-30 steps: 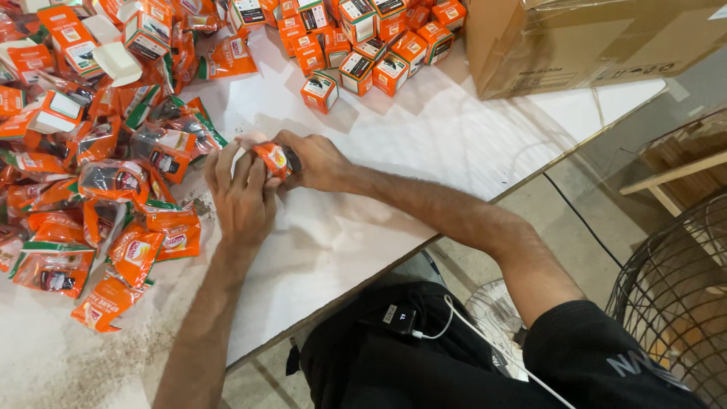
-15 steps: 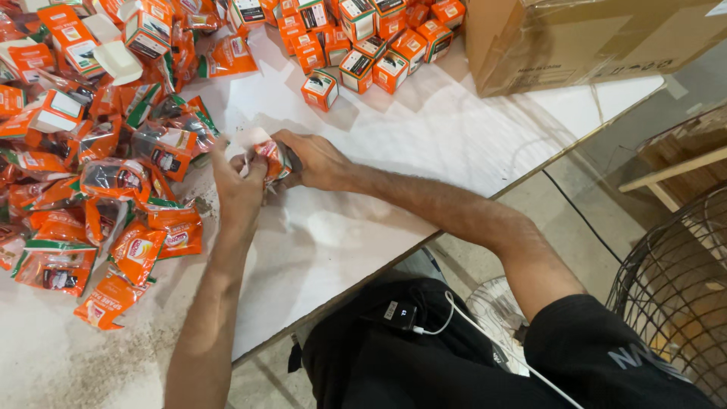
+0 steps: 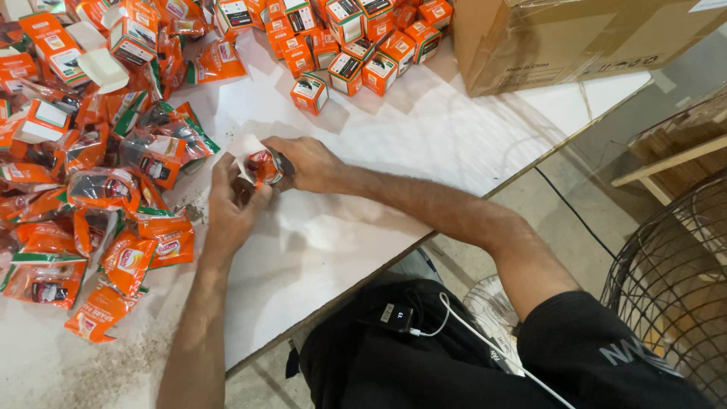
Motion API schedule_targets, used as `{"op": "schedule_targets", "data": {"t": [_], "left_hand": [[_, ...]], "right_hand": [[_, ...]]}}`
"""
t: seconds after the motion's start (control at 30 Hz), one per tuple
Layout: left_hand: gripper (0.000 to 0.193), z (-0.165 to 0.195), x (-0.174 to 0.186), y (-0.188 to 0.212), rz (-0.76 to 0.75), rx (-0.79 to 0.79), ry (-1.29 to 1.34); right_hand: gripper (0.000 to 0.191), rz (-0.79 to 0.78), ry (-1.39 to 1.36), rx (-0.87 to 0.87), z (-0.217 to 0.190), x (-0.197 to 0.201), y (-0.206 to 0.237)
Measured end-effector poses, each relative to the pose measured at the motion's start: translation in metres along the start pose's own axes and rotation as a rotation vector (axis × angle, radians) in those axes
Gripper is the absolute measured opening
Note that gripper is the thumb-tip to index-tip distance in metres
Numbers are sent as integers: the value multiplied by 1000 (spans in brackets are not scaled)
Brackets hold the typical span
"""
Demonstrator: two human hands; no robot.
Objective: The person picks up small orange packets from a pile on the table and places them into small cardboard boxes, closing each box and setting it with the finished boxes. They repeat this packing cycle continuously, occasionally reaching deeper into the pile to gather more packets.
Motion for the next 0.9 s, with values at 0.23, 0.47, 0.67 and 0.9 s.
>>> {"op": "schedule_targets", "data": {"t": [0.23,0.47,0.67,0.9], "left_hand": [[29,-35,15,-17,253,90,-336],[26,-66,18,-19,355,356,-28],[22,-52,7,-12,88,289,264],[11,-98,21,-14,159,568,361]], "right_hand": [[84,-29,22,-8,1,-4,2],[81,-14,-122,-3,-5,0,10],[67,16,-20,154,-16,-1,6],[58,48,-101,243,-23,5,10]]}}
Point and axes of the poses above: each hand's wrist, its own y-axis away from the middle knuckle, its own x-axis out of the back of the hand, z = x × y, the point moved 10 cm from there along -y, towards the middle knuckle, and after that the axes turned 3 degrees about z, right-handed, at the moved point
